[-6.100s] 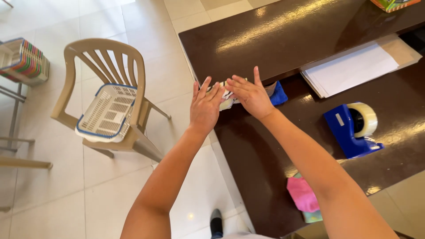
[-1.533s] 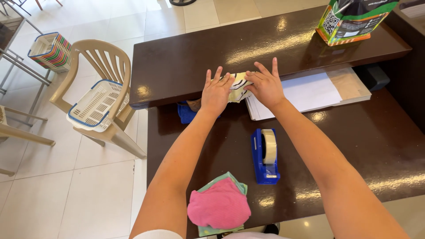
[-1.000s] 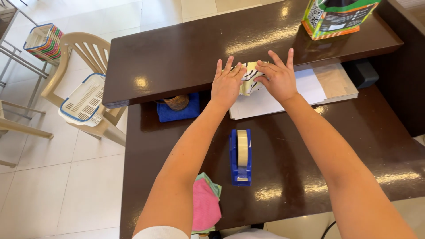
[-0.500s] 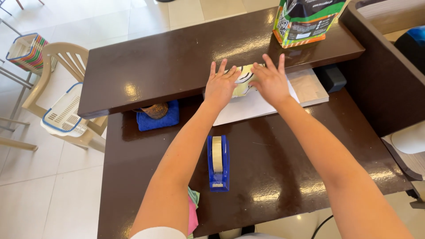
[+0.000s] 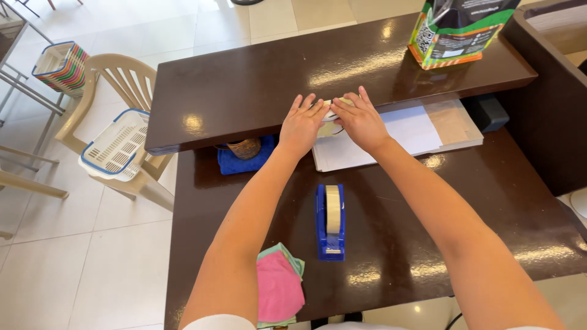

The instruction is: Folding small fabric cloths and organizing them on a counter.

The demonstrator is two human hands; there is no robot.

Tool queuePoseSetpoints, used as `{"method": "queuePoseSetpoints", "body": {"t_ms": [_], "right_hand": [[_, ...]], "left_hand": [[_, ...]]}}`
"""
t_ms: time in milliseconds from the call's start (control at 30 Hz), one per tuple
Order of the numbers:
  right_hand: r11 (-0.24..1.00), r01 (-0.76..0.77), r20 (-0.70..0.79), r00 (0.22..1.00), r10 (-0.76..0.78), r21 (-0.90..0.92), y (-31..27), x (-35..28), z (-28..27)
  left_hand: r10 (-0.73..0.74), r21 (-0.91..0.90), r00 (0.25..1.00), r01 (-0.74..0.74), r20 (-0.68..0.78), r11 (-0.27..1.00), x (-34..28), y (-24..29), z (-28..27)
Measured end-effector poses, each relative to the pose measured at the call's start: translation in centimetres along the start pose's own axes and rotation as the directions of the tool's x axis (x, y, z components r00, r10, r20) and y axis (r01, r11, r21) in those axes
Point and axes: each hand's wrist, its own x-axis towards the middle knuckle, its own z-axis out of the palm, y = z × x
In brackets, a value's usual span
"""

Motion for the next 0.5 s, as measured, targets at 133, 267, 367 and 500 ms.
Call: {"method": "queuePoseSetpoints", "body": {"t_ms": [133,267,367,500], "right_hand": [[1.0,0.005,0.008,1.0,-0.005,0.002,-1.2,0.3,0.6],[0.996,-0.068,0.041,0.997,0.066,0.059,-2.1,0.6,-0.2],[0.993,-0.103,0.045,0.994,0.1,0.062,-2.2,0.5,-0.7],[0.99,-0.131,0.046,0.991,0.129,0.053,-1.9,0.0,-0.3]], "left_hand": [[0.072,0.008,0.995,-0.072,-0.071,0.997,-1.2,-1.5,-0.6],[0.104,-0.001,0.989,-0.105,-0.103,0.994,-1.3,-1.9,-0.6],[0.109,0.012,0.986,-0.108,-0.123,0.994,-1.0,-1.5,-1.1],[0.167,0.013,0.975,-0.167,-0.149,0.986,-1.2,-0.2,-2.4]]}}
